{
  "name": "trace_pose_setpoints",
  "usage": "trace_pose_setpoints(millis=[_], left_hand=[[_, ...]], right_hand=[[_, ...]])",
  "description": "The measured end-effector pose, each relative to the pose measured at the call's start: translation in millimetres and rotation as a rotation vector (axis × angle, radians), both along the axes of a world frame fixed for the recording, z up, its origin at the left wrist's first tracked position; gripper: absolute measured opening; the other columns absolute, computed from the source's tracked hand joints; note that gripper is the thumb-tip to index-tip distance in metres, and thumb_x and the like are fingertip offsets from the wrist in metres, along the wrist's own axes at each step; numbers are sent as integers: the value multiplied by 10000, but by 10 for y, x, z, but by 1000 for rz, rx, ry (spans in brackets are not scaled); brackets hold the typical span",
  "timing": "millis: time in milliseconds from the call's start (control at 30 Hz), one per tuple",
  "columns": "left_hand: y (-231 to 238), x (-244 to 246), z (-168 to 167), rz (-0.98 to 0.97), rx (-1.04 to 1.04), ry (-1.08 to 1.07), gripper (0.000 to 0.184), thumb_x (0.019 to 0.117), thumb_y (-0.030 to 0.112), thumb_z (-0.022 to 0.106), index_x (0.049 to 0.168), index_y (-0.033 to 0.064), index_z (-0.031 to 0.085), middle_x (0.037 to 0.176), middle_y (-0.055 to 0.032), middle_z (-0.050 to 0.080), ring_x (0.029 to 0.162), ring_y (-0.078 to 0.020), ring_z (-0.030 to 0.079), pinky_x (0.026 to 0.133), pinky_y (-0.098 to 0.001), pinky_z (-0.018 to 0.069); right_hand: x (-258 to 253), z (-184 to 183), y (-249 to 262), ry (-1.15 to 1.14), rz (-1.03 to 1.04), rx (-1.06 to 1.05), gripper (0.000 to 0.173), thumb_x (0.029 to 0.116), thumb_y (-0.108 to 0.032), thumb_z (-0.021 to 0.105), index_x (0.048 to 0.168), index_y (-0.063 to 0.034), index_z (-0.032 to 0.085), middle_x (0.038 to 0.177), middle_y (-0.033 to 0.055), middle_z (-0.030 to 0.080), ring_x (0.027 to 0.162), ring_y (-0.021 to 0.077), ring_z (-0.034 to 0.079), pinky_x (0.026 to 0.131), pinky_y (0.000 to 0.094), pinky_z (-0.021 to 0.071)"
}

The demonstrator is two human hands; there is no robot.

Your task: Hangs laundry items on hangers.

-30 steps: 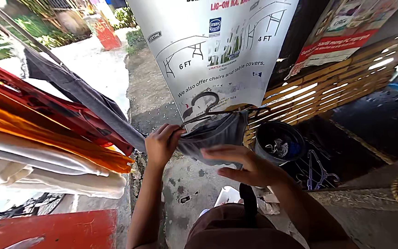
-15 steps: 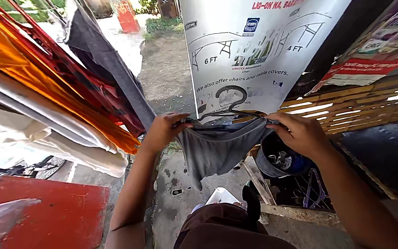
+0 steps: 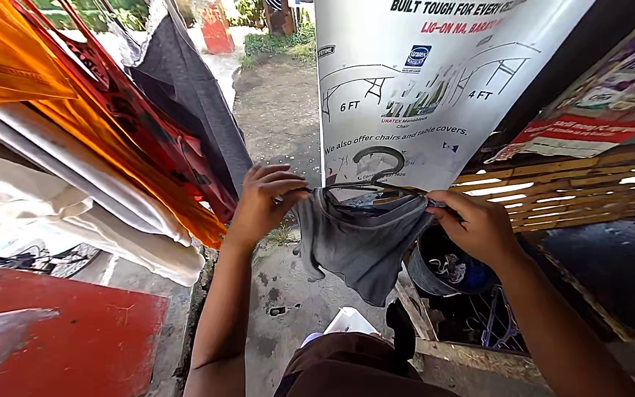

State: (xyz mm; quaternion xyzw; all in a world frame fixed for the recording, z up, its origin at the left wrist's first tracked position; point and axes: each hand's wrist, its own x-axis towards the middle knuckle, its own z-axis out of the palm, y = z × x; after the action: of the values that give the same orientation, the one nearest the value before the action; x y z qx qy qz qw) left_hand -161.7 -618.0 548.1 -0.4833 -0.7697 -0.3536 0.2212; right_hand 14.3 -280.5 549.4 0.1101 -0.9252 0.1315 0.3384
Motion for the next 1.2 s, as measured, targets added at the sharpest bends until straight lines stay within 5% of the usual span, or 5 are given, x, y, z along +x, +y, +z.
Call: trace_pose_setpoints(millis=[200,400,933,1033,1200], left_hand=[[153,87,-24,-99,54,48,134,927,73,675,967,15,789,932,-109,770,914,-241,738,1061,-535,457],[-177,13,144,-20,60,41,186,927,186,710,1033,54,787,1106,-91,752,1164,-276,658,1102,-561,387],[358,199,90,-72,205,91,284,962,94,544,1146,36,752,1003,-84,771,971,-200,725,984,-430,517],[326,229,176,-58,236,59,484,986,309,637,1388,41,607,1405,-169,611,1348,-342,542,1140,-647,339],[150,249,138,39,474,-18,468,984,291,647,1328,-24,613,1438,-248,534,1362,-248,503,1108,-386,438]], right_hand=[[-12,-4,-68,-12,21,-13,288,983,-201,571,1087,-1,751,926,167,749,709,294,710,588,470,548],[67,15,22,-9,-36,-107,297,992,-193,561,1110,18,733,917,182,736,693,268,688,602,446,545],[-53,185,-43,107,-77,-125,348,953,-308,560,1050,-40,760,807,124,735,590,212,642,546,400,515],[-171,482,-119,108,-103,-32,343,978,-299,564,1103,-36,745,800,150,724,572,292,648,520,498,514],[-494,1784,-383,115,-210,151,271,1029,-221,609,1202,-48,727,968,266,720,799,505,688,638,713,487]])
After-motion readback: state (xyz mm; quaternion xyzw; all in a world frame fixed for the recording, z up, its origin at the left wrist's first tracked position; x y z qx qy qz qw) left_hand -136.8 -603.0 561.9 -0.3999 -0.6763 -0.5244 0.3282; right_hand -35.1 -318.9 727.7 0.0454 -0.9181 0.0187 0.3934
